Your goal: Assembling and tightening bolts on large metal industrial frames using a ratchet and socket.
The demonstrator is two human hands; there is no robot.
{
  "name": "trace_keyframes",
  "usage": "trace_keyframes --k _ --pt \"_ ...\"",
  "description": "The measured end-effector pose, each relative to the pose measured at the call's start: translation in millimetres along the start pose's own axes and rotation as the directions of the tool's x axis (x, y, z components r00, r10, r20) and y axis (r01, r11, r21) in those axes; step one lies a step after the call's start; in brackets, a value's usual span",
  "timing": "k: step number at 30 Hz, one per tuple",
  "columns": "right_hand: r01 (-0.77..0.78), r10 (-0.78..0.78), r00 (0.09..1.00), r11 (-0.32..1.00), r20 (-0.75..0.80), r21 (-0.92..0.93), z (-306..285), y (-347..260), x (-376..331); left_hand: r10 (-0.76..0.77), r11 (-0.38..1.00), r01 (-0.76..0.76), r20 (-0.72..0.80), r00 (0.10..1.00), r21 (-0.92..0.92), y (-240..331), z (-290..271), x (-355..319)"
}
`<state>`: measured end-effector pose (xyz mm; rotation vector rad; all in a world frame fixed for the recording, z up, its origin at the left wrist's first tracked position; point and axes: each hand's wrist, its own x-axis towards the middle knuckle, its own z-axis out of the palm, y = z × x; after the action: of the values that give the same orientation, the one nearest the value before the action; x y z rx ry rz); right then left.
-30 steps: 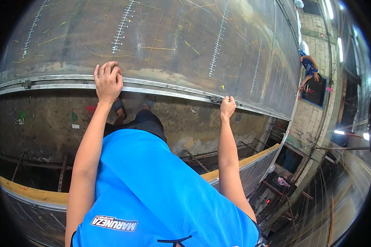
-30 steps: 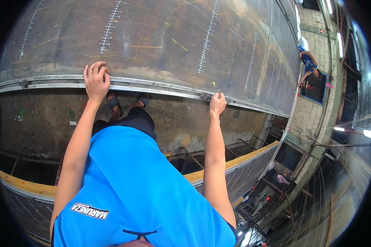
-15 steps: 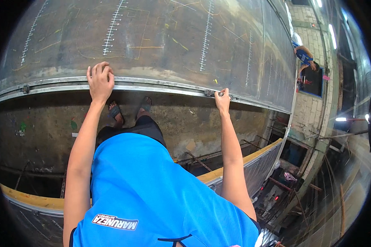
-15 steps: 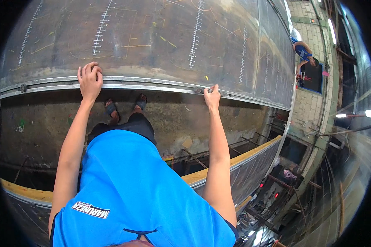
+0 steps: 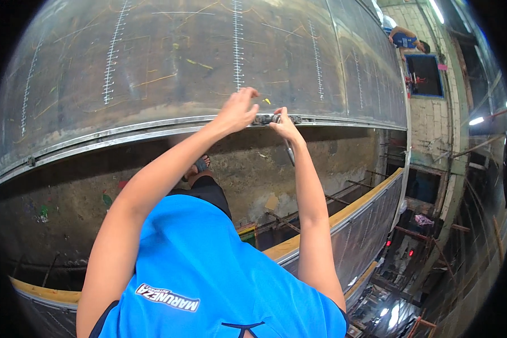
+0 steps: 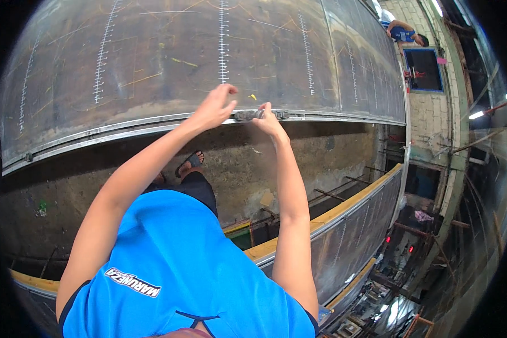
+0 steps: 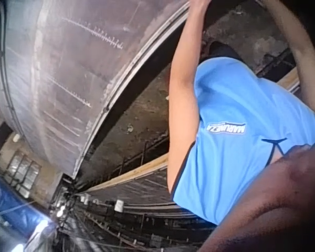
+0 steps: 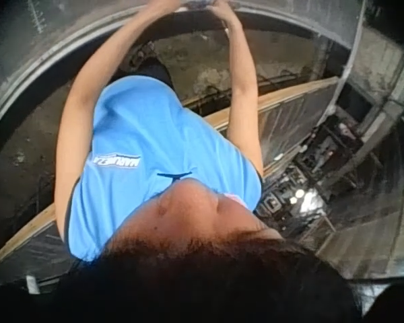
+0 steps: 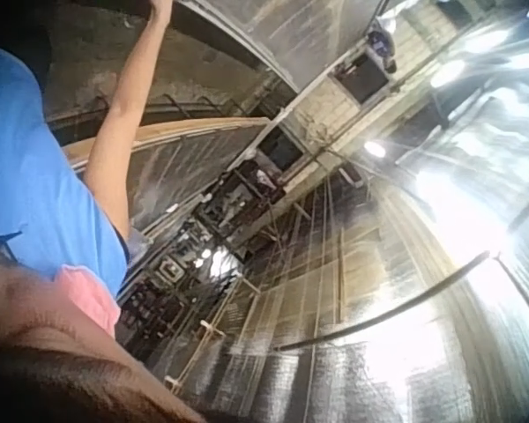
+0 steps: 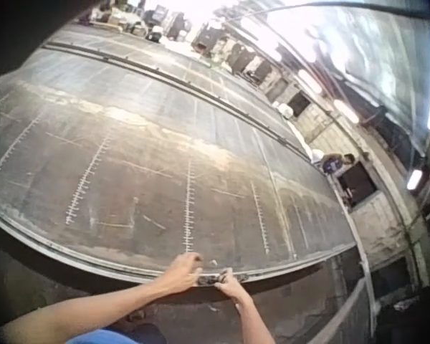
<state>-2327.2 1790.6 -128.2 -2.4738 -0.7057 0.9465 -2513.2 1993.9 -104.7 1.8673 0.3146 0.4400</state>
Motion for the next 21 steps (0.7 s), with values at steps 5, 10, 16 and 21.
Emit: trace_keyframes --k 5,10,16,21 --pt "0.231 -0.241 0.968 0.963 0.063 0.139 2 -9 15 -0.233 0.966 0.242 0.094 0.968 -0.092 -17 134 77" --pt "0.096 -0.083 0.94 0.995 0.329 -0.021 -3 -30 23 -0.355 0.927 0.369 0.157 0.922 -0.069 -71 164 93" --pt "0.41 -0.41 0.912 0.901 -0.029 0.142 -9 42 29 -0.084 0.992 0.107 0.273 0.958 -0.07 -48 176 98" --pt "0.108 -0.235 0.948 0.875 0.217 0.472 -26 37 9 0.078 0.977 -0.133 0.301 0.95 0.167 -52 166 95"
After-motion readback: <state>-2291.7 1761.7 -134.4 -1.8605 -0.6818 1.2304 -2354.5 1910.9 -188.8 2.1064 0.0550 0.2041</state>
